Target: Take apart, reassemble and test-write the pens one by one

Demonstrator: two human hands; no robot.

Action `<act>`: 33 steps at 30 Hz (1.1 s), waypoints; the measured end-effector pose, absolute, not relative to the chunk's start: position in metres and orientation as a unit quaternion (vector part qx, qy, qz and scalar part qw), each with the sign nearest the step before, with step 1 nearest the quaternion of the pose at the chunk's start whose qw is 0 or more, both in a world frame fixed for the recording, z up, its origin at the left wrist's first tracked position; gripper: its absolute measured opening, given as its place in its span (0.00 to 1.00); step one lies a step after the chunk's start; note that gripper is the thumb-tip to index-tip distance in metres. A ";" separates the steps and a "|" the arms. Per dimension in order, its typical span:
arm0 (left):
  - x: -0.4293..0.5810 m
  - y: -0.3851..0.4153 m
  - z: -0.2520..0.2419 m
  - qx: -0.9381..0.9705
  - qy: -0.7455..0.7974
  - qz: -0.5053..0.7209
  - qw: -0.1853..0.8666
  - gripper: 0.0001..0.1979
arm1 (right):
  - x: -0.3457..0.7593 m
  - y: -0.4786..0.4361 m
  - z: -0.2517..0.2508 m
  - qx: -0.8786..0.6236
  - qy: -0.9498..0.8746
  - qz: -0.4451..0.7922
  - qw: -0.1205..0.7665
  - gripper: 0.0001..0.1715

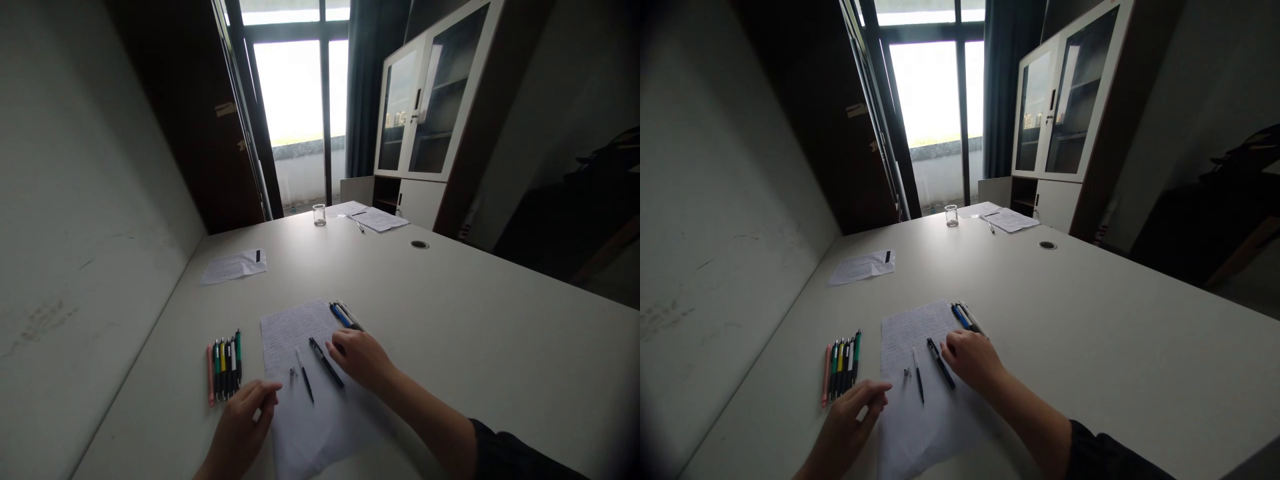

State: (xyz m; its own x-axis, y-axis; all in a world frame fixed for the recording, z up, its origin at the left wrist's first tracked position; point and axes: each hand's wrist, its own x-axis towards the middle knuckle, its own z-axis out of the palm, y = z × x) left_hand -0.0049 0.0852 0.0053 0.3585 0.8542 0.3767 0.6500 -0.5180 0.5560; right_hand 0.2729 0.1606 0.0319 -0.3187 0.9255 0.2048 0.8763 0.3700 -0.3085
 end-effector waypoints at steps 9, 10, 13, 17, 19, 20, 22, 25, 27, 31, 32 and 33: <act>-0.001 0.082 0.008 0.835 0.435 0.299 0.157 0.12 | 0.273 0.160 0.034 -0.556 -0.808 0.085 0.174 0.16; -0.001 0.082 0.008 0.836 0.434 0.298 0.156 0.12 | 0.273 0.160 0.034 -0.555 -0.809 0.086 0.175 0.16; -0.001 0.083 0.007 0.837 0.438 0.291 0.154 0.12 | 0.272 0.160 0.033 -0.548 -0.814 0.090 0.172 0.15; -0.001 0.083 0.008 0.839 0.441 0.278 0.156 0.12 | 0.270 0.159 0.030 -0.543 -0.818 0.096 0.165 0.14; -0.001 0.083 0.008 0.840 0.442 0.273 0.157 0.12 | 0.270 0.158 0.030 -0.542 -0.819 0.097 0.161 0.15; -0.001 0.083 0.008 0.840 0.442 0.271 0.158 0.12 | 0.269 0.158 0.030 -0.541 -0.820 0.099 0.157 0.15; -0.001 0.083 0.008 0.841 0.443 0.268 0.158 0.12 | 0.269 0.157 0.031 -0.539 -0.822 0.104 0.151 0.15; -0.001 0.083 0.007 0.842 0.445 0.261 0.159 0.12 | 0.269 0.156 0.031 -0.533 -0.827 0.111 0.137 0.15; -0.001 0.084 0.007 0.842 0.447 0.257 0.159 0.12 | 0.269 0.155 0.031 -0.529 -0.832 0.114 0.122 0.14; -0.001 0.085 0.006 0.842 0.447 0.257 0.160 0.11 | 0.268 0.154 0.029 -0.522 -0.841 0.110 0.089 0.13; -0.001 0.085 0.006 0.842 0.447 0.257 0.160 0.11 | 0.268 0.154 0.029 -0.521 -0.842 0.108 0.085 0.14; -0.001 0.085 0.006 0.841 0.447 0.258 0.161 0.11 | 0.268 0.154 0.029 -0.521 -0.843 0.106 0.081 0.14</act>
